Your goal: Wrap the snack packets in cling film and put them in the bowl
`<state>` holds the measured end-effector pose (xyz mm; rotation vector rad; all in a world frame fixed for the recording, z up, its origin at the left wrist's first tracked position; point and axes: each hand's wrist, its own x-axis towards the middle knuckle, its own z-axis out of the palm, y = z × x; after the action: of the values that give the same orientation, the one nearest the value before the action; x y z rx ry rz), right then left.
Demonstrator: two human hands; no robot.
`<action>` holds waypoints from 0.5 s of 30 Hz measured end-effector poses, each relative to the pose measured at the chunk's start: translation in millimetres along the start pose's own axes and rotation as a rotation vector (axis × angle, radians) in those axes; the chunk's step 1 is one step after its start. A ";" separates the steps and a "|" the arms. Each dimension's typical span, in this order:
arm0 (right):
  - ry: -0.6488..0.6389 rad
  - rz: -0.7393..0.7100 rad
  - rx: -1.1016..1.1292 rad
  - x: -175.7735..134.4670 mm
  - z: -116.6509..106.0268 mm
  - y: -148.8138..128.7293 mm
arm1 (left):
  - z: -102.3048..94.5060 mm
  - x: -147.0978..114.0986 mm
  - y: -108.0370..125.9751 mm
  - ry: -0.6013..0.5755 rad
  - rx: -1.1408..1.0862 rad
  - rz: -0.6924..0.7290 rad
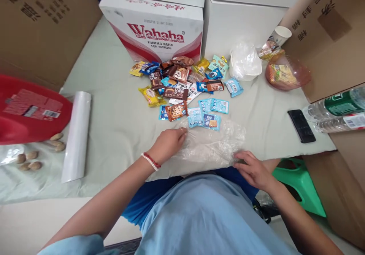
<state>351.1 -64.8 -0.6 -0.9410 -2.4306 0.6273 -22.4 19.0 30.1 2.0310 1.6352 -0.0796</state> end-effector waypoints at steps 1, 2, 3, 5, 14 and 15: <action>-0.010 0.034 0.066 -2.4 -6.7 -0.3 | 2.6 -6.0 2.4 -0.014 0.061 -0.056; 0.005 0.083 0.133 -1.6 -14.3 -0.1 | 5.4 -11.9 5.4 -0.029 0.123 -0.111; 0.049 0.152 0.187 2.9 -21.8 0.7 | 8.5 -17.6 8.6 -0.043 0.174 -0.157; 0.181 0.312 0.237 22.7 -33.6 3.0 | 15.5 -27.7 13.9 -0.057 0.217 -0.211; -0.360 -0.020 0.037 166.7 28.9 -25.3 | 28.1 -63.7 0.8 -0.031 0.140 -0.414; -0.410 -0.076 -0.012 169.5 34.8 -28.9 | 27.5 -68.6 -2.6 -0.032 0.126 -0.429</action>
<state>205.0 27.4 30.0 -0.7793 -2.8149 0.8478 -35.6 -53.8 30.4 1.7198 2.0628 -0.3731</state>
